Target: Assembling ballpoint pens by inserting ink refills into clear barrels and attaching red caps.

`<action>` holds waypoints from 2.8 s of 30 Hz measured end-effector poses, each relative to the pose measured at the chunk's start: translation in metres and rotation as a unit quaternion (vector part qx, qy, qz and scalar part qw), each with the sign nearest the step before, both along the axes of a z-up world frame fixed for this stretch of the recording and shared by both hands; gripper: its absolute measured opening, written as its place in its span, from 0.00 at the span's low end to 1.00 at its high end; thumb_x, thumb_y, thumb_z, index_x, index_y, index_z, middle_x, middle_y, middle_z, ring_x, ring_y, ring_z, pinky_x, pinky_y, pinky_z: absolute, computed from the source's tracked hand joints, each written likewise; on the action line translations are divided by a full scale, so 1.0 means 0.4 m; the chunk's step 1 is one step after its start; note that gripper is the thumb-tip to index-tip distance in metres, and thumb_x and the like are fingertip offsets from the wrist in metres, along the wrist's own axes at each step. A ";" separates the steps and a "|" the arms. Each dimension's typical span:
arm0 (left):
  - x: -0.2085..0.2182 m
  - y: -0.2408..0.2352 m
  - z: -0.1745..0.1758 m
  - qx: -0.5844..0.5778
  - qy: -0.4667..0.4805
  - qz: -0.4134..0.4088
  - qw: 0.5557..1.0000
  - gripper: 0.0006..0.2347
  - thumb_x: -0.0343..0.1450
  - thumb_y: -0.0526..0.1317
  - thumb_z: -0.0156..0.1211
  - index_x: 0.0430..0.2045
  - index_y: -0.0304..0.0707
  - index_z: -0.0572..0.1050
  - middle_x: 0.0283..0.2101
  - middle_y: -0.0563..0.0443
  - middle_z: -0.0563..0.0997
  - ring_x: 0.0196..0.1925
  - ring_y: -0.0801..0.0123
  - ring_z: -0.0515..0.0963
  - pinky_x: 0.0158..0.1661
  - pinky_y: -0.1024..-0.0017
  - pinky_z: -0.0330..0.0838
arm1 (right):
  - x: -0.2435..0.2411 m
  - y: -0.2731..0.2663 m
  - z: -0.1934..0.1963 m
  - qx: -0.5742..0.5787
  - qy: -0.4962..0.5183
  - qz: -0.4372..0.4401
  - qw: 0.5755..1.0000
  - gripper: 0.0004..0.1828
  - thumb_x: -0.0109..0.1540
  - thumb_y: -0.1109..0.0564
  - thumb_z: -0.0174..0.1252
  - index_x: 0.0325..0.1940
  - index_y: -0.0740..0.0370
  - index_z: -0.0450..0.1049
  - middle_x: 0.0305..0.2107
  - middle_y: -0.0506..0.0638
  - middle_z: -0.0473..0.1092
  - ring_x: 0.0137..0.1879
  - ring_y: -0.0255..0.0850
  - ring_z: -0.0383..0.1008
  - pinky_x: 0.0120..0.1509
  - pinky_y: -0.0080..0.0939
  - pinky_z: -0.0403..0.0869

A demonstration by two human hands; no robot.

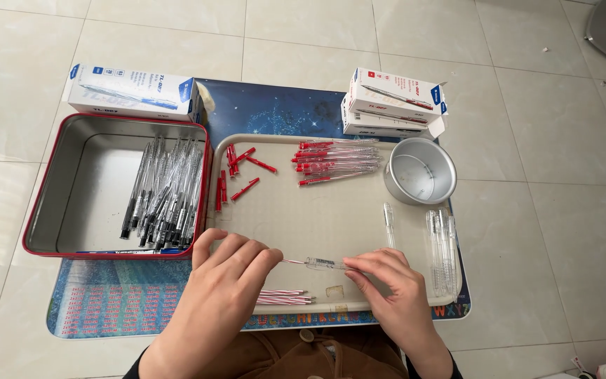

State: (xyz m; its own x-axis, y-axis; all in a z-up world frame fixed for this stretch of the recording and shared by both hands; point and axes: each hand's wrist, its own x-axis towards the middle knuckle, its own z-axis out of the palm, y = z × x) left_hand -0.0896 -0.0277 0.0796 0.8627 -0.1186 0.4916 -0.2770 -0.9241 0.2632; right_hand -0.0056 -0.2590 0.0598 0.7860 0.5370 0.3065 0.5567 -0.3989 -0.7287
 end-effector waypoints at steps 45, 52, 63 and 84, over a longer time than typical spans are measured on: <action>0.143 0.027 -0.192 0.231 0.120 0.264 0.929 0.10 0.60 0.27 0.55 0.20 0.45 0.64 0.24 0.57 0.68 0.14 0.77 0.70 0.12 0.78 0.58 | 0.013 -0.040 -0.058 0.300 0.507 0.111 0.800 0.09 0.59 0.60 0.57 0.38 0.70 0.72 0.26 0.63 0.75 0.26 0.50 0.76 0.37 0.46 0.76; 0.084 0.018 0.032 -0.202 0.110 0.055 0.972 0.02 0.68 0.34 0.54 0.28 0.39 0.68 0.25 0.54 0.72 0.20 0.69 0.70 0.24 0.71 0.65 | 0.014 -0.034 -0.047 0.295 0.538 0.095 0.784 0.11 0.59 0.60 0.56 0.40 0.72 0.73 0.25 0.65 0.75 0.25 0.49 0.76 0.36 0.42 0.77; 0.075 0.013 0.077 -0.609 0.139 -0.061 0.779 0.05 0.71 0.34 0.51 0.32 0.32 0.75 0.32 0.53 0.76 0.30 0.81 0.70 0.29 0.84 0.61 | 0.003 -0.024 -0.055 0.261 0.524 0.099 0.805 0.10 0.57 0.63 0.58 0.39 0.74 0.76 0.26 0.68 0.77 0.27 0.53 0.79 0.36 0.43 0.77; 0.067 -0.049 0.101 -0.334 -0.010 -0.037 0.942 0.06 0.68 0.32 0.56 0.37 0.36 0.71 0.27 0.55 0.74 0.26 0.73 0.71 0.32 0.77 0.69 | -0.002 -0.017 -0.053 0.238 0.523 0.085 0.814 0.13 0.56 0.60 0.59 0.39 0.75 0.76 0.26 0.68 0.77 0.26 0.54 0.79 0.39 0.45 0.77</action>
State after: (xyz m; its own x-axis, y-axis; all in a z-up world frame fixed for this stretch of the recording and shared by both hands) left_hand -0.0628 -0.0473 0.1202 0.8544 0.1641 0.4931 -0.3441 -0.5323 0.7735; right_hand -0.0063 -0.2660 0.0386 0.6777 0.6808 -0.2780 -0.4505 0.0855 -0.8887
